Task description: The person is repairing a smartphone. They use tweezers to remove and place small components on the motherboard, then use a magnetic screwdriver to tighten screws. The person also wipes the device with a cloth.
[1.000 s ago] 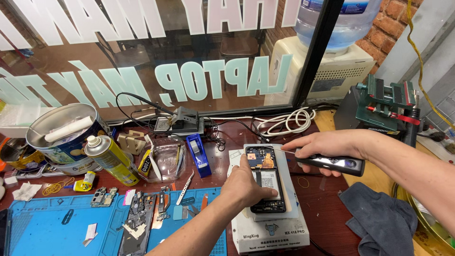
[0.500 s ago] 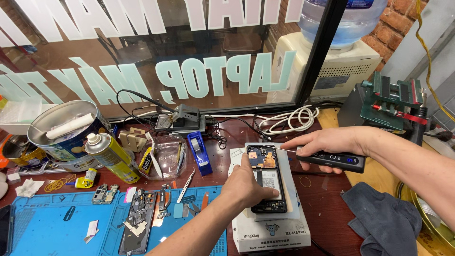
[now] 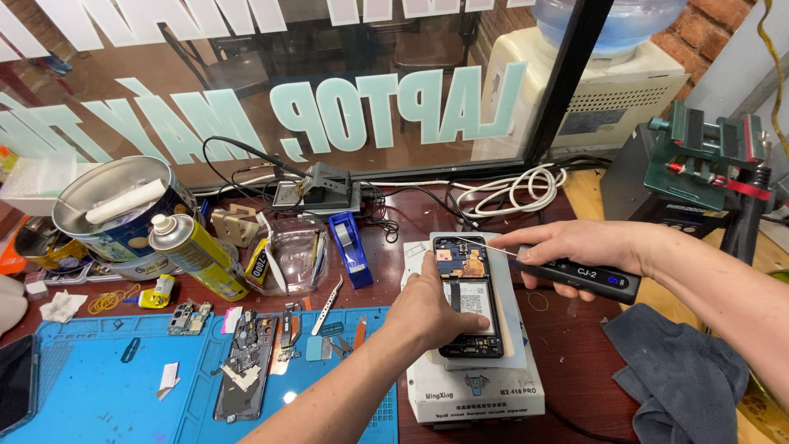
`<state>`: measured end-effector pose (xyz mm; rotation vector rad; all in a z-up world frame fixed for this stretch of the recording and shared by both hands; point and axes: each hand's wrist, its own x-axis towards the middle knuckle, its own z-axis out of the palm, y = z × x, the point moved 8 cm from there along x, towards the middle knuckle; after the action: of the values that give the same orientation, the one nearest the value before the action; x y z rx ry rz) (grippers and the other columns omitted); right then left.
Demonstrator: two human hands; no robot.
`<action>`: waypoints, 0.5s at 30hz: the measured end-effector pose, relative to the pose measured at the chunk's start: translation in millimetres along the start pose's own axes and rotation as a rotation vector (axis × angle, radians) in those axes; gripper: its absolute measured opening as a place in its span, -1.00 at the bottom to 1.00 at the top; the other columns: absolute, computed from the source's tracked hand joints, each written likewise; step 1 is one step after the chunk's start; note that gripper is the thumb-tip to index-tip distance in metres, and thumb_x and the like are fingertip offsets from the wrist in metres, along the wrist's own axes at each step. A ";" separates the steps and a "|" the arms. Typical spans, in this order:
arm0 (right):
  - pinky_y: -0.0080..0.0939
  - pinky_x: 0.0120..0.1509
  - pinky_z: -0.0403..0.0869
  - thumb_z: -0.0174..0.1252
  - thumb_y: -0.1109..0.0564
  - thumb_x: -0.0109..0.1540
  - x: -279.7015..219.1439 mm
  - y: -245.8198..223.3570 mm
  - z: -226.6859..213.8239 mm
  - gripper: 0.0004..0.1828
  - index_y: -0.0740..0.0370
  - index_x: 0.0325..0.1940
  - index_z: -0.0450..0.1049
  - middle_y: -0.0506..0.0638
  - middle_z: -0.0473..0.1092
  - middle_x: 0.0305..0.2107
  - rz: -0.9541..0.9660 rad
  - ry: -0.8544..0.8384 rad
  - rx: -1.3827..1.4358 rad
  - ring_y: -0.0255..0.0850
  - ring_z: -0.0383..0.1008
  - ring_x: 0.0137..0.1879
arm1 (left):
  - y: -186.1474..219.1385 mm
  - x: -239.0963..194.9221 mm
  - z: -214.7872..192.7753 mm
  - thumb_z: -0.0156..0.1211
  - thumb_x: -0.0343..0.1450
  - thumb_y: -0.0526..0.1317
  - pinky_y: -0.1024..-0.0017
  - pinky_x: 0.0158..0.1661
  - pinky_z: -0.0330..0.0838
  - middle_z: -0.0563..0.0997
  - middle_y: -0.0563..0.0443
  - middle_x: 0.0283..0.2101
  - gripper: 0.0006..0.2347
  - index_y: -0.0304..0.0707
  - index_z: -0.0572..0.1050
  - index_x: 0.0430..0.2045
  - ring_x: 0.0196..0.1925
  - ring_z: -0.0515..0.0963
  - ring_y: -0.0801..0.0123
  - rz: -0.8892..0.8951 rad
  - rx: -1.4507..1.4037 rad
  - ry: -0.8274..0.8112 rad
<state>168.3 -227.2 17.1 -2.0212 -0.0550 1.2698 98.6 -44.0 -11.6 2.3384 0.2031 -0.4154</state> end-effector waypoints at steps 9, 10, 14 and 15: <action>-0.28 -0.58 0.39 0.09 -0.06 0.26 2.9 1.1 -0.3 -0.33 -0.40 0.49 0.21 -0.01 0.46 -0.36 0.004 0.001 0.006 -0.31 0.37 -0.56 | 1.1 0.4 1.3 0.63 0.04 0.00 0.24 0.11 0.52 0.49 -0.43 0.11 0.03 -0.40 0.03 0.33 0.15 0.57 -0.09 0.004 0.010 -0.001; -0.28 -0.58 0.40 0.10 -0.06 0.26 3.5 0.8 -0.5 -0.33 -0.40 0.49 0.21 -0.01 0.46 -0.36 0.004 0.005 0.005 -0.31 0.37 -0.56 | 1.2 0.2 0.9 0.63 0.04 0.00 0.24 0.11 0.52 0.48 -0.43 0.12 0.03 -0.38 0.03 0.33 0.15 0.57 -0.09 0.003 0.008 0.001; -0.27 -0.56 0.42 0.09 -0.07 0.27 4.8 0.0 1.5 -0.33 -0.39 0.49 0.19 0.00 0.46 -0.36 0.007 -0.001 0.012 -0.31 0.39 -0.55 | 0.8 -0.4 0.7 0.63 0.04 0.01 0.23 0.11 0.53 0.48 -0.41 0.13 0.07 -0.39 -0.03 0.37 0.16 0.57 -0.09 -0.021 0.018 -0.014; -0.27 -0.57 0.42 0.08 -0.07 0.27 4.8 -0.1 2.0 -0.33 -0.40 0.49 0.18 0.01 0.46 -0.36 0.002 -0.004 0.009 -0.31 0.39 -0.55 | 1.0 -0.8 0.8 0.63 0.05 0.01 0.23 0.11 0.53 0.47 -0.41 0.13 0.08 -0.40 -0.04 0.37 0.16 0.57 -0.09 -0.021 0.019 -0.013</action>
<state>169.2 -224.1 13.0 -2.0112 -0.0490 1.2729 98.0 -45.3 -11.2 2.3537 0.2189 -0.4449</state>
